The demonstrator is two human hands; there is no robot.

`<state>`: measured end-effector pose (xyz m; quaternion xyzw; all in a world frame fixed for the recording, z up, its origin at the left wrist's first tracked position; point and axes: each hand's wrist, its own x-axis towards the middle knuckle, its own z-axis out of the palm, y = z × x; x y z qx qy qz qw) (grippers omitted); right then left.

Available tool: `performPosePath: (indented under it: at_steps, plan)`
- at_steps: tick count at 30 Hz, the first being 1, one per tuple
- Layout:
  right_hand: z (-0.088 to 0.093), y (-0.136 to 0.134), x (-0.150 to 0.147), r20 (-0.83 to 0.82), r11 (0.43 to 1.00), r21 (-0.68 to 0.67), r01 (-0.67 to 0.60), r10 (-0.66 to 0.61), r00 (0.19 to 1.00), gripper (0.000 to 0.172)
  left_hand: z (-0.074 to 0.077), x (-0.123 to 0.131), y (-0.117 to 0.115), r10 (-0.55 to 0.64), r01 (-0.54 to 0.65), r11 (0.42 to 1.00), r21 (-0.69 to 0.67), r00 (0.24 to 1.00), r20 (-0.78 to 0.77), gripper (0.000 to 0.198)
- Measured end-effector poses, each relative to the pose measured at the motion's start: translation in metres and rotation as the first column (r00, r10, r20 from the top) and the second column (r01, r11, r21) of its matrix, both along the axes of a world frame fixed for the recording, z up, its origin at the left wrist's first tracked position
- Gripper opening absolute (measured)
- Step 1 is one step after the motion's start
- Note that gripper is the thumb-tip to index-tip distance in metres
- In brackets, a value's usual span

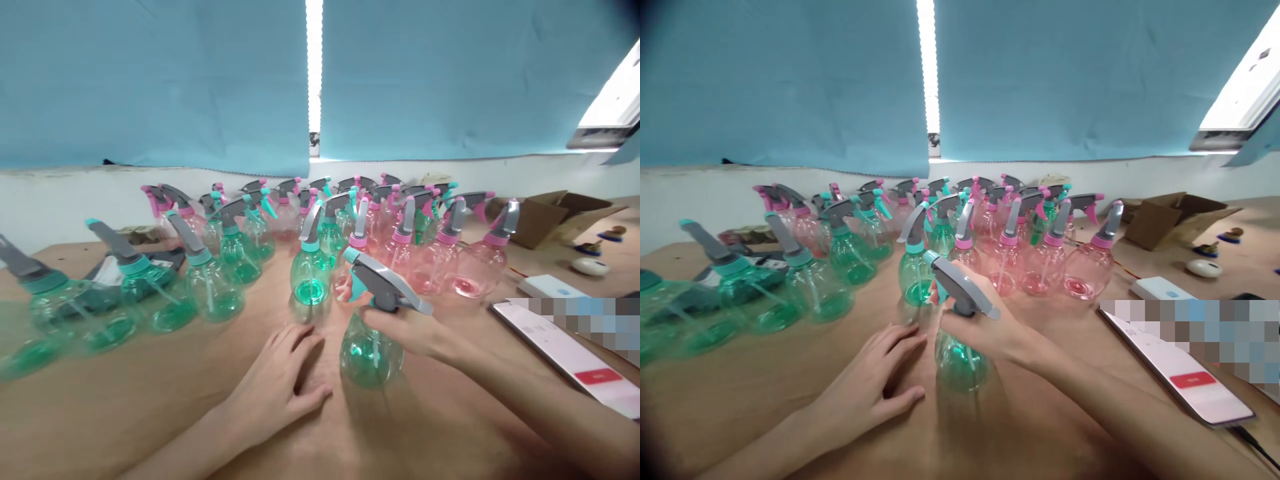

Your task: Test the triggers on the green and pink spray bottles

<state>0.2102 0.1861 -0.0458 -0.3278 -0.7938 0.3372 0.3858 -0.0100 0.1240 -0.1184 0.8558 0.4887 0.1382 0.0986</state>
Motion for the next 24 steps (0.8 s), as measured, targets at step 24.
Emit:
performPosePath:
  at_steps: [24]
  plan:
    - [-0.011,0.005,0.001,-0.124,0.994,-0.086,-0.062,0.051,0.991,0.052,-0.002,0.000,0.004,-0.018,0.020,1.000,0.020,0.997,-0.080,0.061]
